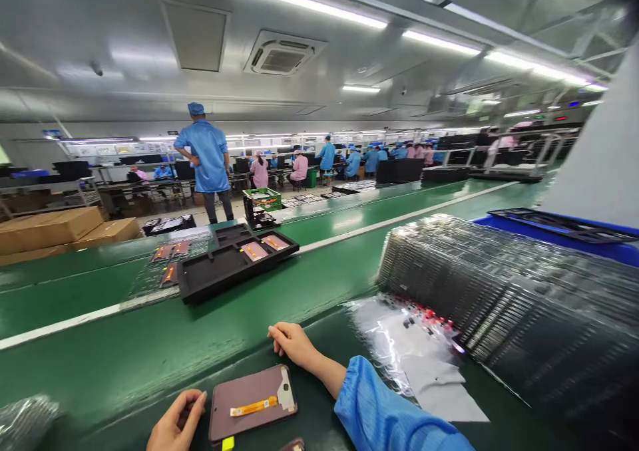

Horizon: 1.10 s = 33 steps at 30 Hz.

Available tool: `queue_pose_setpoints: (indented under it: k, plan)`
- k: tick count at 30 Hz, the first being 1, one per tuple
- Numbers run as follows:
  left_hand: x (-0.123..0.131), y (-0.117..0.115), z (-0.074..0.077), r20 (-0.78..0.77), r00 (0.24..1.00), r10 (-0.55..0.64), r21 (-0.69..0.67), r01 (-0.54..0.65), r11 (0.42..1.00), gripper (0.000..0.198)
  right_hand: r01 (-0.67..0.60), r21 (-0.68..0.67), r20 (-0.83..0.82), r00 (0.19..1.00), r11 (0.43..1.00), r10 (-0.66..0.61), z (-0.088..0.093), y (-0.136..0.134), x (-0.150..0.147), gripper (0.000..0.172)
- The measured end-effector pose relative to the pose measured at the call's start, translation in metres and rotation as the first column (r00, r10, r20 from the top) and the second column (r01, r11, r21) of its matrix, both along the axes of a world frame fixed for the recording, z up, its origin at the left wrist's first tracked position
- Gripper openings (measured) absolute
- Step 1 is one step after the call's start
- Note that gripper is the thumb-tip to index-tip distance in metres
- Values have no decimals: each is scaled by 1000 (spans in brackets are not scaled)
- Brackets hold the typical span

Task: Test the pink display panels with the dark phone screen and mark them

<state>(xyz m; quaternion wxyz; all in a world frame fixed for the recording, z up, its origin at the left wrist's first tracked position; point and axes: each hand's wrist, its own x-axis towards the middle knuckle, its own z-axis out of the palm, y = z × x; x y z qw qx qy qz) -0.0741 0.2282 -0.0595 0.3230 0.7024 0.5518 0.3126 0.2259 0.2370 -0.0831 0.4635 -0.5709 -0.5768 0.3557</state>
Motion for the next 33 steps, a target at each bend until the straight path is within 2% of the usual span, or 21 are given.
queue_pose_setpoints:
  k: [5,10,18,33]
  plan:
    - [9,-16,9,23,1000,-17,46,16,999,53,-26,27,-17,1000,999,26,-6,-4,2,45]
    - [9,-23,5,37,999,-17,62,14,998,45,-36,40,-27,999,999,37,-7,-9,2,56]
    - [10,-29,8,18,1000,-15,56,14,998,37,-34,18,-52,998,999,35,-5,-14,2,55]
    - [10,-28,5,51,999,-17,55,15,998,38,-32,25,-46,998,999,33,-4,-14,2,54]
